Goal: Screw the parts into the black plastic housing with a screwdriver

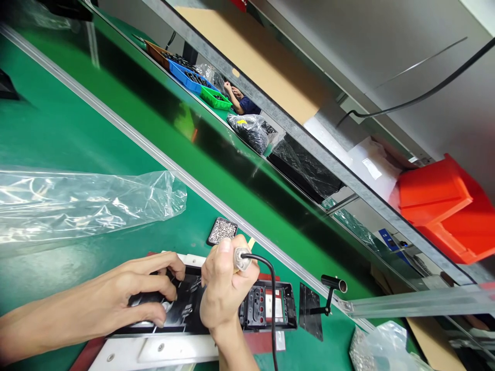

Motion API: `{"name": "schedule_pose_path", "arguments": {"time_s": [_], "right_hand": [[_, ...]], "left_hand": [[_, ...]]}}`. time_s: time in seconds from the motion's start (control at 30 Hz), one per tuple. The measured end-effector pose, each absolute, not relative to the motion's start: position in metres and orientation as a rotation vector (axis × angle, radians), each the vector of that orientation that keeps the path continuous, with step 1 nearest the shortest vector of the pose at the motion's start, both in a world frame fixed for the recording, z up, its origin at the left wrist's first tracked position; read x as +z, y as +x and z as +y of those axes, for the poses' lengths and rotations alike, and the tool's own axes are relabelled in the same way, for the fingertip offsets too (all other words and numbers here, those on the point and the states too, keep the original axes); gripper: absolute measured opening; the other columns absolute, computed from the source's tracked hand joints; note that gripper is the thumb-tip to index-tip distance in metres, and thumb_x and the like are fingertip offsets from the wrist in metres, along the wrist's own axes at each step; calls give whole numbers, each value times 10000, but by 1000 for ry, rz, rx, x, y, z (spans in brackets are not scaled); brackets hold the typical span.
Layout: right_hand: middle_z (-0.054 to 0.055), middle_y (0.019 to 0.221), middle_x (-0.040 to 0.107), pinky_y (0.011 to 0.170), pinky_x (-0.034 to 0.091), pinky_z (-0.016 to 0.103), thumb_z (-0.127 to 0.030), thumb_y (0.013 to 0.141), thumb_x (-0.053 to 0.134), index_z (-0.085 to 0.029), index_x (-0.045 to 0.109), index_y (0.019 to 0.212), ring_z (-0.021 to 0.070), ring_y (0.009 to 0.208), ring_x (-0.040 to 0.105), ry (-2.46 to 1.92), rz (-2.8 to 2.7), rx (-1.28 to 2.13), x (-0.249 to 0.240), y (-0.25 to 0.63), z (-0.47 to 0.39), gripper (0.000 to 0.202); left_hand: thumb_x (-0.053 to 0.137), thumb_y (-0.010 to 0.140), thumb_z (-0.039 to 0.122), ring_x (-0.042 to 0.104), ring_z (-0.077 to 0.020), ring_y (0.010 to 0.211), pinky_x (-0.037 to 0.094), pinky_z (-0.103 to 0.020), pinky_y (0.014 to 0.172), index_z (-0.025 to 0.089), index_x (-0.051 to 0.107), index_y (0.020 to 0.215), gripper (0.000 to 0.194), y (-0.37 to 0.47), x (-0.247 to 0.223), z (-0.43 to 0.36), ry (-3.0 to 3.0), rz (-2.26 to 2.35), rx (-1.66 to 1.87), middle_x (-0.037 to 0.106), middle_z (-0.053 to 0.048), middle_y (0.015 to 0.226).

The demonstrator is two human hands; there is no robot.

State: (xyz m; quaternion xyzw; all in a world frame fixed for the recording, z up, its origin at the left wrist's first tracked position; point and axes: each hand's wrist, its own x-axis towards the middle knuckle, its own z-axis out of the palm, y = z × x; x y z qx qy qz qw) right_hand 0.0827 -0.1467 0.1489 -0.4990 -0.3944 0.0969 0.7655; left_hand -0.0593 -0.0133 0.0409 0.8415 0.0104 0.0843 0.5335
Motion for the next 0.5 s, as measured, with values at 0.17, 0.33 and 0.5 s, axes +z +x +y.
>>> {"name": "schedule_pose_path", "arguments": {"time_s": [0.17, 0.33, 0.5], "right_hand": [[-129, 595, 295, 396, 305, 144, -264, 1246, 700, -288, 363, 792, 67, 452, 213, -1063, -864, 207, 148, 82, -147, 565], [-126, 595, 305, 395, 304, 147, -247, 1243, 689, -289, 368, 793, 69, 452, 213, -1061, -858, 207, 148, 83, -146, 554], [-126, 595, 304, 393, 303, 150, -236, 1237, 693, -289, 374, 794, 72, 454, 217, -1064, -858, 211, 148, 84, -146, 548]], "left_hand": [[878, 1115, 184, 761, -211, 1331, 515, -266, 1165, 355, 902, 1050, 184, -59, 40, -13, 2022, 27, 181, 766, 28, 1398], [885, 1112, 179, 768, -210, 1324, 523, -270, 1155, 353, 903, 1053, 185, -58, 41, -13, 2015, 17, 195, 764, 27, 1388], [924, 1089, 177, 786, -218, 1290, 543, -264, 1129, 348, 913, 1049, 176, -58, 41, -13, 2022, 29, 237, 781, 19, 1366]]}}
